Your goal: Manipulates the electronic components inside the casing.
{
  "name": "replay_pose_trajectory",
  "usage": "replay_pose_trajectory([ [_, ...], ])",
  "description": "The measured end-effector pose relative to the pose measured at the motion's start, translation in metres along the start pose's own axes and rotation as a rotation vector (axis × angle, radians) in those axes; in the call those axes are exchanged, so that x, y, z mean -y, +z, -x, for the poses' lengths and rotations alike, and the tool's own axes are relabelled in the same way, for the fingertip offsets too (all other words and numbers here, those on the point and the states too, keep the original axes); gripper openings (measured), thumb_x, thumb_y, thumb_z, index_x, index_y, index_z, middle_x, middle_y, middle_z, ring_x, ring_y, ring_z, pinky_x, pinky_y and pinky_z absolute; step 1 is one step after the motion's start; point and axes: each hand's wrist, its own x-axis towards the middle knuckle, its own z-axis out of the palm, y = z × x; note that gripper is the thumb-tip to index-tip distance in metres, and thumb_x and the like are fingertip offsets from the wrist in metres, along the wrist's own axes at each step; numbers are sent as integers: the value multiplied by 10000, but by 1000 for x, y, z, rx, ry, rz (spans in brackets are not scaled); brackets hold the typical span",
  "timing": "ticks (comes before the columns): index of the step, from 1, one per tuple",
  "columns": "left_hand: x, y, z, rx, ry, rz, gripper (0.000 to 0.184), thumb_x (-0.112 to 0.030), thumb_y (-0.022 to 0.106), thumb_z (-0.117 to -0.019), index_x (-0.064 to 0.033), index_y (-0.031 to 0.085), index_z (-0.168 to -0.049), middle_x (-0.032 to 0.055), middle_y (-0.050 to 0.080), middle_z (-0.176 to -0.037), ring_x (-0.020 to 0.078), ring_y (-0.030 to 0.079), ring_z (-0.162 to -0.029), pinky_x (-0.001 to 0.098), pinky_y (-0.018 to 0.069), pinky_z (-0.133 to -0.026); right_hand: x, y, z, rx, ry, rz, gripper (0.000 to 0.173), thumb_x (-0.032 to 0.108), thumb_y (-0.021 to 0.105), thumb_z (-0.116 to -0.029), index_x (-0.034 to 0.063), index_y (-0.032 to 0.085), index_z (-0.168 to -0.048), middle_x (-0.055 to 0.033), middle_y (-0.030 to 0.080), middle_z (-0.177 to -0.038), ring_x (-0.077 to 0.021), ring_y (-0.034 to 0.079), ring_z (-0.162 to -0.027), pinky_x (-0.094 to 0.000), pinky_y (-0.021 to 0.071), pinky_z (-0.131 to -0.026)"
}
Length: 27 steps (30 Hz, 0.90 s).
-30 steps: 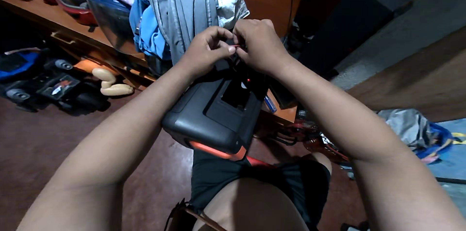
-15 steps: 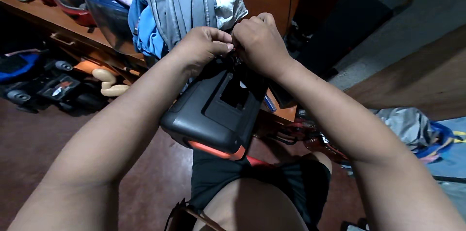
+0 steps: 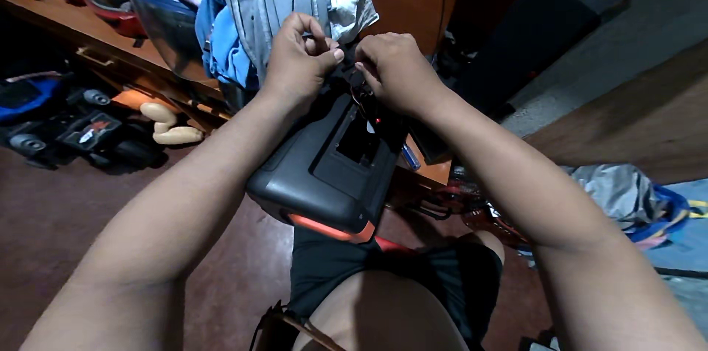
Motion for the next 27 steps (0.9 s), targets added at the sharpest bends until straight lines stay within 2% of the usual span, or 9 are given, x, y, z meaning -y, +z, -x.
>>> replay_pose_trajectory([
  [8,0,2,3,-99,179,113,399,112,643,-878,-130,354,-1006,-22,678,-915,69,678,-861,262,560,-800,5,-8,-5,100,197,-29,235,214,519,-1047,38,674,-1034,-126,703,-969,-287,688,-954,-538,504,-882],
  [12,4,-7,4,77,350,116,398,85,642,-857,-141,351,-1008,-33,670,-905,65,669,-823,247,551,-758,8,-13,-11,105,276,-102,222,207,527,-1042,50,683,-1037,-113,705,-968,-275,686,-955,-538,515,-855],
  [15,7,-13,7,163,502,-30,353,10,646,-842,-130,376,-1022,-48,648,-858,54,649,-765,237,544,-712,10,-12,-12,85,281,-190,190,208,550,-1036,72,679,-1013,-81,690,-930,-225,675,-881,-473,537,-797],
  [18,5,-17,11,24,778,-438,228,-155,638,-902,-19,505,-1027,65,664,-857,128,646,-798,317,548,-759,9,-10,-11,76,290,-209,181,200,532,-1048,72,660,-1032,-82,680,-941,-216,670,-888,-450,535,-806],
  [19,5,-18,11,-50,874,-550,234,-203,642,-917,-11,561,-1024,113,700,-866,196,643,-832,384,502,-792,8,-10,-9,65,294,-213,178,197,533,-1051,69,657,-1038,-84,679,-948,-212,670,-888,-437,540,-806],
  [21,5,-20,10,-165,995,-695,242,-257,656,-930,-39,645,-1037,147,722,-916,283,633,-900,459,446,-858,6,-10,-6,42,286,-234,173,201,539,-1053,72,654,-1041,-75,674,-950,-190,664,-873,-405,544,-798],
  [23,8,-19,10,-219,1004,-743,268,-267,660,-913,-53,658,-1074,153,722,-965,311,628,-949,474,441,-888,5,-10,-4,22,261,-262,170,193,545,-1051,64,656,-1053,-77,677,-961,-182,666,-877,-394,547,-807],
  [25,10,-20,7,-247,956,-733,339,-252,665,-903,-12,600,-1134,183,712,-1035,317,646,-999,463,493,-901,4,-8,-1,-4,239,-281,166,190,549,-1049,61,654,-1057,-78,677,-966,-176,666,-872,-383,551,-809],
  [27,10,-21,4,-277,905,-700,416,-239,665,-895,54,545,-1164,232,643,-1062,304,618,-987,411,498,-848,2,-8,1,-23,235,-290,168,187,548,-1048,56,652,-1060,-83,674,-968,-179,663,-865,-386,549,-806],
])
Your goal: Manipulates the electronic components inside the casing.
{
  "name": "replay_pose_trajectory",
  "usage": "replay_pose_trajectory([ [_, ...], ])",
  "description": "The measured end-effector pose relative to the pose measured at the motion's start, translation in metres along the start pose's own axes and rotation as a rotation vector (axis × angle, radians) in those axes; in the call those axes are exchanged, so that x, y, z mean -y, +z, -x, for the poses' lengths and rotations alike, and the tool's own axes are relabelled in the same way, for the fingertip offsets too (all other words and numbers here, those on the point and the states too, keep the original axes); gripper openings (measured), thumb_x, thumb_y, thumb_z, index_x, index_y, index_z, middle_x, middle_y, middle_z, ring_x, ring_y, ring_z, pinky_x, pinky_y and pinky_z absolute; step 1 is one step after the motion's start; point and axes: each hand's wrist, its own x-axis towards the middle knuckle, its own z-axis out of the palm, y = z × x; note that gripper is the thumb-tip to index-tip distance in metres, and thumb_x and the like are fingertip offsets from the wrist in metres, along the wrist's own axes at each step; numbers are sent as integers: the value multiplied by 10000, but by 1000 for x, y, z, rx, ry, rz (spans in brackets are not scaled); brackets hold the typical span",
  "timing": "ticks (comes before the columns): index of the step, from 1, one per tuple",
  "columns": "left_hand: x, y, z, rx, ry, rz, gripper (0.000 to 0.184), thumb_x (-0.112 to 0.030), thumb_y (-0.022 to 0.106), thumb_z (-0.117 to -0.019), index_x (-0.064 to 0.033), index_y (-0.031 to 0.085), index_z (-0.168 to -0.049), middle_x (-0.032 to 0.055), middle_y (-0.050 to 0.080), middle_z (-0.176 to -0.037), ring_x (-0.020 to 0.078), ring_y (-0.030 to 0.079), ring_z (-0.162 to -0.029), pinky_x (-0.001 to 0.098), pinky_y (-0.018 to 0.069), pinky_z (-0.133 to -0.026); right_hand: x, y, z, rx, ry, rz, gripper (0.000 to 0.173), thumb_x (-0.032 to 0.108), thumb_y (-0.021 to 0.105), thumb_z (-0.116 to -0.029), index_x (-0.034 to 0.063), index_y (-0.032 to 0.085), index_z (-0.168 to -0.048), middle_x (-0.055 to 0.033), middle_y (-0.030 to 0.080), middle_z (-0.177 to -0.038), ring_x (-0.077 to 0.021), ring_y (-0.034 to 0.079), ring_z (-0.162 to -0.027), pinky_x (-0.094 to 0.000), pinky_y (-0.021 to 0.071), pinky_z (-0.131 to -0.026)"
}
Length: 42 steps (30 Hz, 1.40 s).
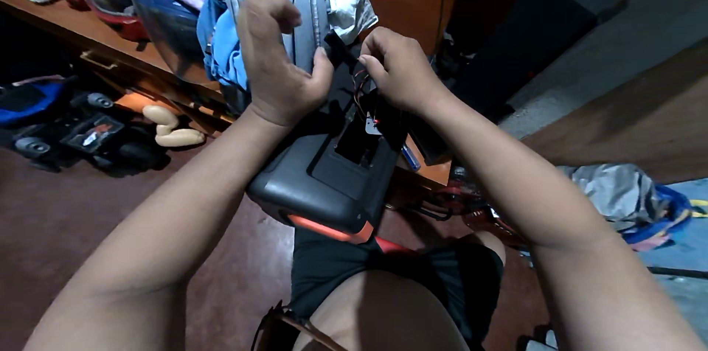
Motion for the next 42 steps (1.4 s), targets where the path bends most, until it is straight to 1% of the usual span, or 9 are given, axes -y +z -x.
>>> replay_pose_trajectory([
  [5,-14,0,-8,457,-498,216,465,-157,674,-852,-10,580,-1283,139,671,-1186,195,651,-1062,387,536,-881,-2,-2,2,-1,12,-36,165,184,555,-1049,55,648,-1094,-85,674,-1003,-170,666,-885,-370,553,-823],
  [8,-12,12,-2,594,-625,441,298,-128,758,-903,-11,634,-1147,79,715,-1069,97,693,-968,308,578,-898,-3,-2,3,-2,6,-60,164,174,566,-1043,47,653,-1101,-93,681,-1031,-179,675,-927,-378,560,-859],
  [15,-7,21,4,429,-324,474,155,-90,688,-952,7,681,-1073,42,725,-989,24,687,-882,225,573,-868,-6,-3,5,0,-54,-88,182,148,577,-1028,50,634,-1170,-76,702,-1049,-139,697,-933,-333,581,-863],
  [20,-5,18,7,389,-205,279,173,-157,701,-939,-7,709,-1025,93,738,-973,97,705,-905,296,571,-882,-8,0,3,-36,-173,-108,181,133,667,-961,36,683,-1113,-72,725,-991,-122,701,-890,-312,583,-847],
  [27,-4,15,9,389,-70,222,123,-116,681,-935,-52,758,-1005,85,759,-936,186,682,-863,444,477,-879,-9,0,0,-11,-189,-88,167,68,608,-968,53,714,-1095,-70,736,-1033,-135,706,-947,-337,575,-896],
  [31,-5,16,9,383,-80,197,135,-112,662,-921,-43,749,-998,87,753,-914,190,675,-835,449,470,-872,-13,4,1,-40,-280,-2,257,107,689,-907,97,718,-1162,-86,700,-1127,-224,675,-1035,-500,533,-900],
  [35,-8,15,8,386,-145,185,166,-129,690,-910,-15,705,-1029,106,740,-912,204,679,-841,445,495,-855,-16,10,1,-171,-371,19,183,124,744,-898,115,750,-1081,-105,655,-1136,-241,646,-1068,-498,531,-891],
  [38,-13,13,4,430,-265,278,281,-96,696,-899,-1,527,-1103,83,699,-939,109,677,-822,293,566,-787,-16,12,1,-217,-451,56,101,155,693,-954,133,771,-1015,-121,647,-1143,-272,618,-1091,-516,470,-914],
  [42,-12,14,6,406,-335,395,280,-41,663,-904,-37,447,-1081,56,716,-932,69,698,-827,254,572,-769,-17,14,8,-253,-530,181,150,150,635,-982,155,783,-955,-133,650,-1094,-305,600,-1088,-520,429,-963],
])
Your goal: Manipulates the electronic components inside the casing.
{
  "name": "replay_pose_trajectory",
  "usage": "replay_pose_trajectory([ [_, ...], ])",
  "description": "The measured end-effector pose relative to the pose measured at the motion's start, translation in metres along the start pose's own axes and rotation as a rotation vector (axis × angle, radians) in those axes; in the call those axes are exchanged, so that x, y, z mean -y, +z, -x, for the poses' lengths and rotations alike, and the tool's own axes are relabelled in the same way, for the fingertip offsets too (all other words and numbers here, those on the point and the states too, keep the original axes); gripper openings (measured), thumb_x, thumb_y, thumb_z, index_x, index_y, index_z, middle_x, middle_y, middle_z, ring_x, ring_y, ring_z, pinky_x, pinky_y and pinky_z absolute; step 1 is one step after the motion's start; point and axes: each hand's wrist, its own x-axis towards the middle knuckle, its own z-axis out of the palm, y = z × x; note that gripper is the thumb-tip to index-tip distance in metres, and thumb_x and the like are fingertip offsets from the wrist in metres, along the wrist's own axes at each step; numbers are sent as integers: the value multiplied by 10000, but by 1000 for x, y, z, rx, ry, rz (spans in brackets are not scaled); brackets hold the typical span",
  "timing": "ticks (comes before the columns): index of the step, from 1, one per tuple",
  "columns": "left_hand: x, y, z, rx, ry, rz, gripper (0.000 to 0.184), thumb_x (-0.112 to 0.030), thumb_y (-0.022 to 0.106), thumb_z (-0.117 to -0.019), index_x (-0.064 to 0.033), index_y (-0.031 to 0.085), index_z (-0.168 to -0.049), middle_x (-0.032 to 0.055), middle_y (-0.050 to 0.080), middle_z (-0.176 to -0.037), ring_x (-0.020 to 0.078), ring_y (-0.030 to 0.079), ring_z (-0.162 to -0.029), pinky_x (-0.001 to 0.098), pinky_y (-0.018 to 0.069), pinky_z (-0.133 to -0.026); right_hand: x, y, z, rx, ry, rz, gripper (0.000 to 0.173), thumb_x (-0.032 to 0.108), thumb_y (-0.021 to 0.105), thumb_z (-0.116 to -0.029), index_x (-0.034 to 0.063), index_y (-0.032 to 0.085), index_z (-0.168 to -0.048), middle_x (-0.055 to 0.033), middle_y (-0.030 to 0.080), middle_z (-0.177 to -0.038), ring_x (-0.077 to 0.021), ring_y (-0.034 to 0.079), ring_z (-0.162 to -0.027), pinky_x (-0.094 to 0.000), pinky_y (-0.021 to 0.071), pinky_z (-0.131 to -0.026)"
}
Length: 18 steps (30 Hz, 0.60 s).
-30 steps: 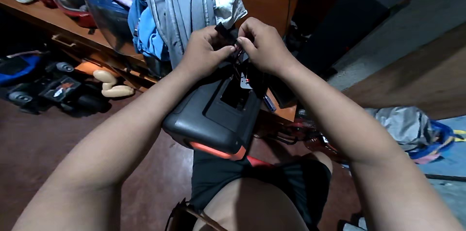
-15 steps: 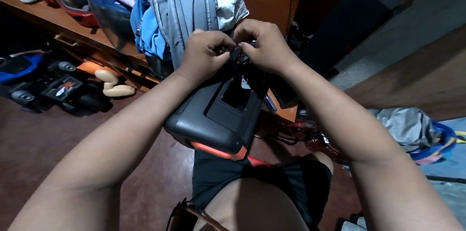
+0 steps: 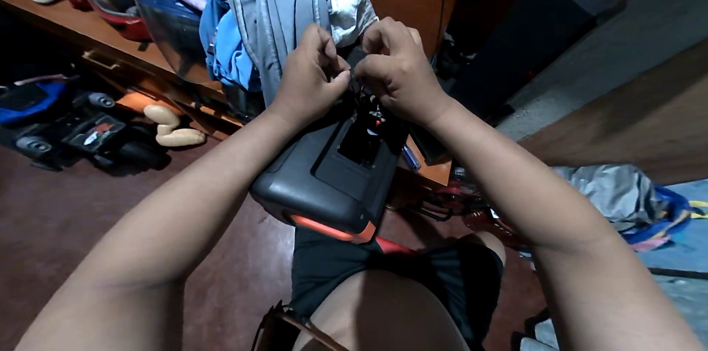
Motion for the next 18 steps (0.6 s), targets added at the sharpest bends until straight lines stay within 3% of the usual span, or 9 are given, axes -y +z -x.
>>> replay_pose_trajectory([
  [5,3,3,0,8,6,85,274,-33,657,-920,-54,426,-1066,49,719,-942,79,709,-863,272,578,-812,1,7,12,-76,-131,100,189,104,601,-987,109,740,-860,-131,651,-938,-312,619,-983,-524,421,-947],
  [12,3,3,-1,32,-19,77,250,-34,646,-942,-44,435,-1076,52,703,-970,64,693,-869,253,570,-812,7,4,15,-67,-277,286,191,58,593,-963,131,708,-828,-91,685,-956,-295,625,-1028,-543,371,-1032],
  [14,3,1,-2,60,-24,51,208,-49,631,-951,-22,485,-1097,61,686,-991,62,673,-857,248,566,-804,10,0,15,-63,-334,347,184,53,589,-970,122,727,-868,-96,697,-1014,-299,628,-1029,-554,370,-1043],
  [18,7,-4,-2,89,36,-35,132,-60,612,-958,-2,646,-1071,83,688,-996,83,660,-863,265,559,-821,14,-9,20,-102,-428,521,197,44,545,-1023,84,735,-1062,-88,697,-1129,-274,620,-1005,-529,387,-1029],
])
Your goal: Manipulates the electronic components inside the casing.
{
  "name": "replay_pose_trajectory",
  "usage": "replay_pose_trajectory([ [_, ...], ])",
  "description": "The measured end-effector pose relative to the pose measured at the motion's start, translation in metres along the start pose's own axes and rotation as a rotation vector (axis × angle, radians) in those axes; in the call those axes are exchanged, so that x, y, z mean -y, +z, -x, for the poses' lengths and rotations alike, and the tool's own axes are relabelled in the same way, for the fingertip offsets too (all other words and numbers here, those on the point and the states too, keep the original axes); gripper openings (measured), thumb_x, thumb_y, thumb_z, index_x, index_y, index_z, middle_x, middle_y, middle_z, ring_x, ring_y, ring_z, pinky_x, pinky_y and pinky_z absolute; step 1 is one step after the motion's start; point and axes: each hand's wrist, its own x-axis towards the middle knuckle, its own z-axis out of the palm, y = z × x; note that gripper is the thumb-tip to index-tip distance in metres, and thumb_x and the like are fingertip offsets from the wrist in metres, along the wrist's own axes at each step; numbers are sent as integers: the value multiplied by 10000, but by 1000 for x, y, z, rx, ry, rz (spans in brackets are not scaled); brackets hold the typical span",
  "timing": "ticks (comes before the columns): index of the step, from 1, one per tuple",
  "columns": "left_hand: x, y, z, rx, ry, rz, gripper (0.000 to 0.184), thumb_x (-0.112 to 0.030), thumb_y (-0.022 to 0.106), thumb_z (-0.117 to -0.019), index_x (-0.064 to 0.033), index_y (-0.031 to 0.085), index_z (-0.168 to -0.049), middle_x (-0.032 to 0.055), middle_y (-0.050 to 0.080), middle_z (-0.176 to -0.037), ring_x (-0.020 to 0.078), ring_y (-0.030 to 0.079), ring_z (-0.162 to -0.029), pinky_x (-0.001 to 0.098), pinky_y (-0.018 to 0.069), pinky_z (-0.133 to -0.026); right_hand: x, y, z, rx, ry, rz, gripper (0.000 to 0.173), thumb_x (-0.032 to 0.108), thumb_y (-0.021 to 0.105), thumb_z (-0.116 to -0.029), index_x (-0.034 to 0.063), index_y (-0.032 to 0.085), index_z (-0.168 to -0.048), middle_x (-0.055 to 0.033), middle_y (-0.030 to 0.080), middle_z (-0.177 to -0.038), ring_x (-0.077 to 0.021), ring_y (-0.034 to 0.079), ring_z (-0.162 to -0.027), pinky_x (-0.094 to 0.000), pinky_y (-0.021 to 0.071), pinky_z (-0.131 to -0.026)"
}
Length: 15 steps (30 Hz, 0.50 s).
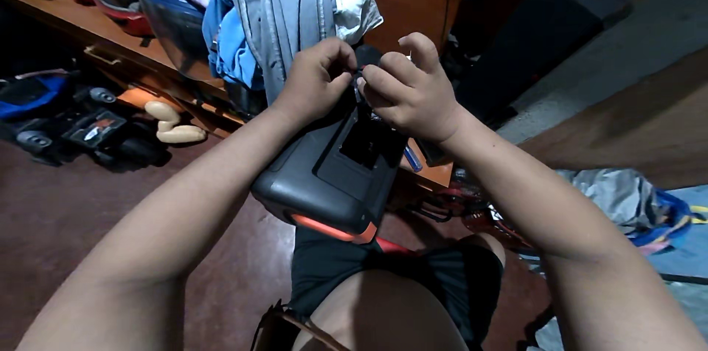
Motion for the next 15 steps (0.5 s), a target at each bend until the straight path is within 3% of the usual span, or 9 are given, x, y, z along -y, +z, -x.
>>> replay_pose_trajectory([
  [4,0,1,0,-2,66,-62,101,-64,620,-954,-18,696,-1002,83,711,-970,80,664,-872,264,548,-831,-5,-10,2,-122,17,-15,235,97,590,-1025,119,731,-1211,-117,718,-1094,-287,645,-989,-524,421,-1015],
  [6,0,-1,0,-5,82,-92,125,-65,613,-961,-14,719,-1005,106,725,-998,113,676,-912,288,546,-867,-8,-12,-2,-159,136,-90,200,138,625,-988,129,747,-1146,-112,731,-1032,-289,659,-982,-516,434,-993],
  [8,0,-2,1,5,105,-107,136,-52,612,-956,-9,733,-998,135,734,-1032,162,697,-970,331,553,-915,-13,-12,-9,-39,360,-203,192,188,634,-956,110,761,-1078,-114,737,-1044,-308,667,-1034,-531,448,-954],
  [11,2,-1,0,11,134,-110,120,-54,624,-954,-24,739,-969,130,738,-1052,171,701,-1009,342,554,-942,-28,-7,-18,340,671,-500,306,310,599,-1005,110,732,-1194,-74,702,-1194,-273,622,-1163,-554,441,-986],
  [13,1,0,0,16,135,-121,116,-68,627,-949,-37,738,-967,117,738,-1046,150,699,-969,326,560,-902,-36,0,-21,467,706,-654,294,308,601,-1017,106,738,-1182,-64,712,-1190,-235,645,-1153,-551,458,-1015],
  [15,-1,0,0,24,102,-98,128,-78,616,-921,-28,713,-987,120,729,-1025,138,682,-892,325,556,-831,-37,2,-25,497,700,-712,236,252,586,-1027,103,751,-1106,-57,726,-1123,-190,676,-1080,-483,503,-982],
])
